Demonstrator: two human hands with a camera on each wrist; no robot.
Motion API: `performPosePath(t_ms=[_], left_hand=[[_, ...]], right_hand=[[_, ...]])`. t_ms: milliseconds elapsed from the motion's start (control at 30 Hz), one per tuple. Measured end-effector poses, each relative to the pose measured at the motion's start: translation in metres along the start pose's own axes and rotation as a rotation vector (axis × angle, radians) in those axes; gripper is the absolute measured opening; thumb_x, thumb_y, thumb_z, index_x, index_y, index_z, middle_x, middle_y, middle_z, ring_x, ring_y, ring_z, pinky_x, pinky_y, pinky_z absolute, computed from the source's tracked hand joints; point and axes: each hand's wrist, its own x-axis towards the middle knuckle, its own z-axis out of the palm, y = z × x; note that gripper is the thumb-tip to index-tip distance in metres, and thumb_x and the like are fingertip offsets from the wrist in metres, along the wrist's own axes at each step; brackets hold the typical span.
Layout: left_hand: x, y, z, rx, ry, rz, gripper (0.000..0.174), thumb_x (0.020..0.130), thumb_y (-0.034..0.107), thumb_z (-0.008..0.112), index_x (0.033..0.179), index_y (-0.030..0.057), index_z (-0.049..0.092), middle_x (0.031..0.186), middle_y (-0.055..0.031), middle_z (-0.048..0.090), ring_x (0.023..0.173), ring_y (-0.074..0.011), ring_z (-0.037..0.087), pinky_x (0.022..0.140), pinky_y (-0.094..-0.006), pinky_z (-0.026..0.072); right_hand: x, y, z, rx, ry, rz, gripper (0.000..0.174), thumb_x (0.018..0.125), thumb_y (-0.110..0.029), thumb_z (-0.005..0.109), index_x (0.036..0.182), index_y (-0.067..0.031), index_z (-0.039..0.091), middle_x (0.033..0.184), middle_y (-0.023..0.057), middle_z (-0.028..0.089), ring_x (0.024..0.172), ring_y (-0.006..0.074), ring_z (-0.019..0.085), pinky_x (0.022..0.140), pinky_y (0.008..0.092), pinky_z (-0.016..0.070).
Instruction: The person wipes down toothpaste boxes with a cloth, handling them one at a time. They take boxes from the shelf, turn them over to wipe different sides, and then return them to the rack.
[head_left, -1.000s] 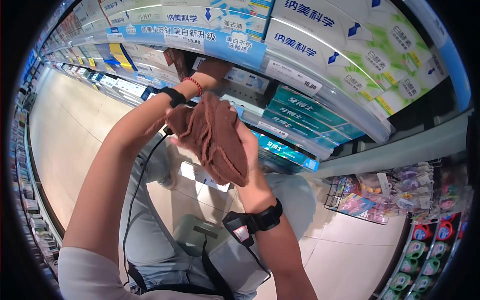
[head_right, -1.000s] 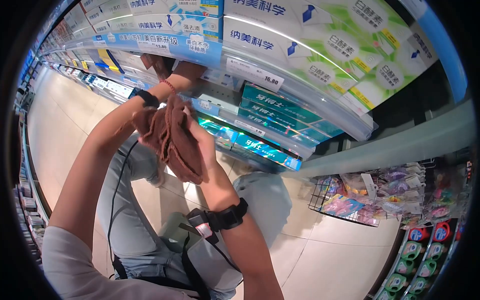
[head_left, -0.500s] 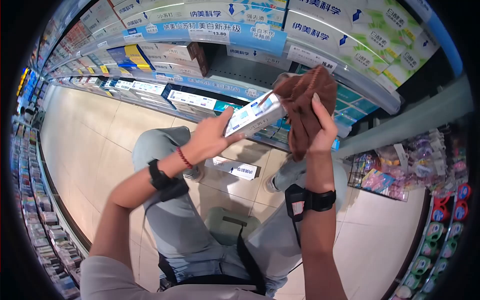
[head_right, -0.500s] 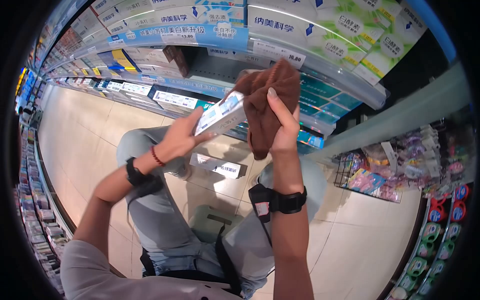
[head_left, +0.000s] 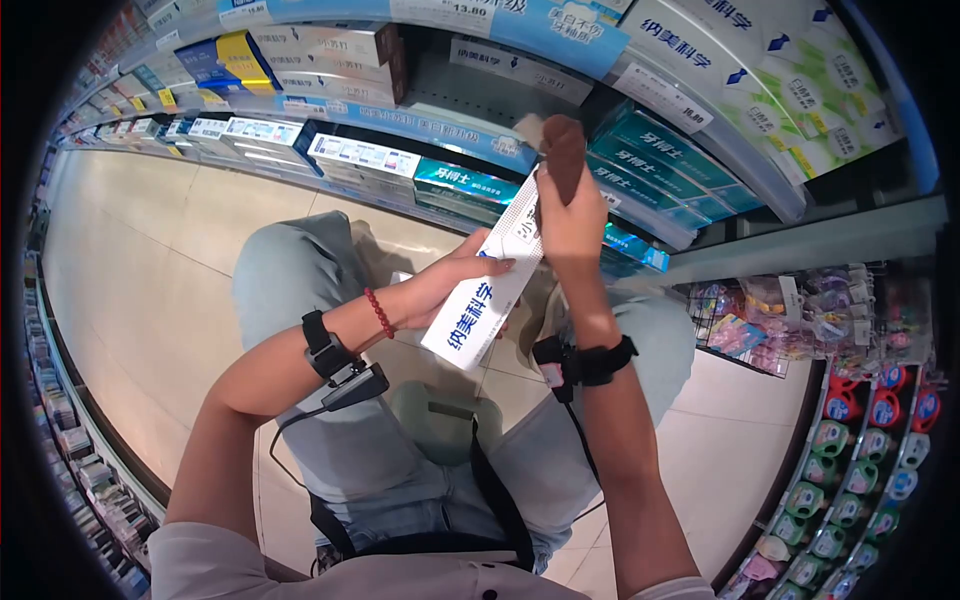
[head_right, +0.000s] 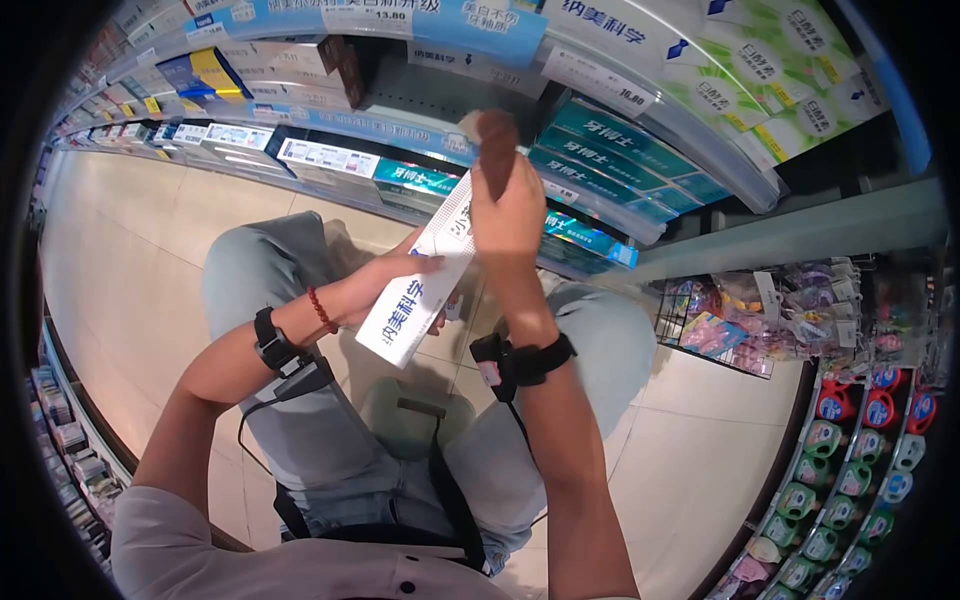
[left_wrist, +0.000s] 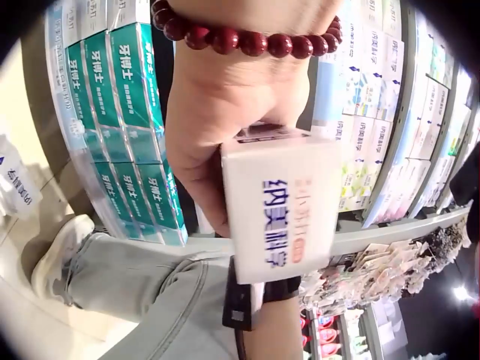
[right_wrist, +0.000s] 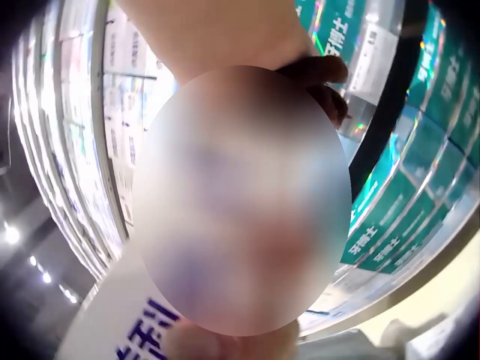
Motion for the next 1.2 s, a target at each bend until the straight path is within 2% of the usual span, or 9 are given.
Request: performPosePath(t_ms=[133, 267, 567, 667, 833, 967, 1067, 1100, 1200], left_hand=[[0.001, -0.015, -0.031, -0.397, -0.180, -0.219, 0.054, 0.088, 0.030, 0.051, 0.134, 0.0144, 0.029, 0.097, -0.0185, 0.051, 0.076, -0.0314, 0.060, 0.065, -0.0427, 0.0515], [-0.006, -0.015, -0.034, -0.566, -0.321, -0.249, 0.052, 0.085, 0.038, 0.052, 0.129, 0.0129, 0.040, 0.094, -0.0160, 0.050, 0.070, -0.0330, 0.056, 0.065, -0.0406, 0.0496], [-0.011, -0.015, -0.045, -0.494, -0.342, -0.266, 0.059, 0.087, 0.056, 0.044, 0.129, 0.0155, 0.044, 0.099, -0.0181, 0.055, 0.072, -0.0331, 0.058, 0.066, -0.0445, 0.0485], [0.000, -0.009, -0.030, -0.117, 0.020, -0.006, 0.057, 0.087, 0.046, 0.052, 0.128, 0.0081, 0.042, 0.106, -0.0178, 0.058, 0.085, -0.0275, 0.060, 0.071, -0.0389, 0.0501], [0.010, -0.018, -0.026, 1.079, 0.253, 0.452, 0.063, 0.082, 0.034, 0.067, 0.129, 0.0058, 0.035, 0.115, -0.0115, 0.054, 0.103, -0.0201, 0.055, 0.088, -0.0313, 0.0433], [0.015, -0.026, -0.020, 0.710, 0.274, 0.429, 0.057, 0.086, 0.036, 0.061, 0.128, 0.0065, 0.036, 0.107, -0.0107, 0.055, 0.095, -0.0180, 0.058, 0.079, -0.0304, 0.0487], [0.014, -0.017, -0.018, 0.140, 0.118, 0.152, 0.049, 0.092, 0.038, 0.051, 0.127, 0.0068, 0.036, 0.101, -0.0154, 0.055, 0.080, -0.0218, 0.064, 0.068, -0.0347, 0.0531], [0.018, -0.021, -0.022, 0.128, 0.133, 0.127, 0.049, 0.093, 0.047, 0.043, 0.122, 0.0072, 0.041, 0.094, -0.0163, 0.057, 0.064, -0.0259, 0.065, 0.057, -0.0394, 0.0548], [0.014, -0.018, -0.018, -0.125, 0.072, -0.001, 0.056, 0.092, 0.055, 0.039, 0.120, 0.0064, 0.043, 0.094, -0.0150, 0.057, 0.068, -0.0260, 0.065, 0.060, -0.0406, 0.0548]], right_hand=[[0.011, 0.016, 0.005, 0.599, -0.151, 0.259, 0.031, 0.082, -0.024, 0.063, 0.096, 0.0040, 0.062, 0.086, 0.0100, 0.065, 0.079, 0.0213, 0.062, 0.073, 0.0292, 0.0453], [0.017, 0.007, -0.011, 1.105, -0.434, 0.711, 0.048, 0.080, -0.030, 0.064, 0.114, 0.0019, 0.052, 0.106, 0.0122, 0.059, 0.093, 0.0199, 0.057, 0.082, 0.0300, 0.0441], [0.007, 0.012, -0.010, 1.273, -0.477, 0.718, 0.039, 0.080, -0.017, 0.062, 0.113, 0.0002, 0.051, 0.106, 0.0132, 0.059, 0.098, 0.0218, 0.057, 0.087, 0.0314, 0.0451], [0.012, 0.025, -0.009, 1.279, -0.357, 0.692, 0.032, 0.083, -0.014, 0.057, 0.111, 0.0010, 0.051, 0.105, 0.0143, 0.059, 0.098, 0.0226, 0.057, 0.088, 0.0317, 0.0456], [0.014, 0.037, -0.006, 1.170, -0.148, 0.628, 0.036, 0.089, -0.023, 0.050, 0.116, 0.0004, 0.047, 0.111, 0.0154, 0.057, 0.102, 0.0247, 0.055, 0.090, 0.0350, 0.0444], [0.002, 0.020, -0.001, 1.371, -0.084, 0.740, 0.041, 0.090, -0.035, 0.050, 0.117, -0.0032, 0.048, 0.108, 0.0092, 0.058, 0.104, 0.0208, 0.055, 0.082, 0.0313, 0.0459], [-0.001, 0.021, 0.008, 1.430, -0.140, 0.587, 0.045, 0.091, -0.039, 0.046, 0.119, -0.0042, 0.048, 0.117, 0.0105, 0.056, 0.105, 0.0257, 0.054, 0.091, 0.0404, 0.0417], [-0.002, 0.020, 0.013, 1.387, -0.103, 0.627, 0.046, 0.090, -0.041, 0.047, 0.120, -0.0054, 0.048, 0.115, 0.0088, 0.057, 0.104, 0.0251, 0.055, 0.089, 0.0386, 0.0431], [-0.009, 0.022, 0.030, 1.122, -0.040, 0.539, 0.049, 0.087, -0.043, 0.055, 0.119, -0.0053, 0.049, 0.110, 0.0083, 0.057, 0.100, 0.0208, 0.057, 0.085, 0.0344, 0.0461]])
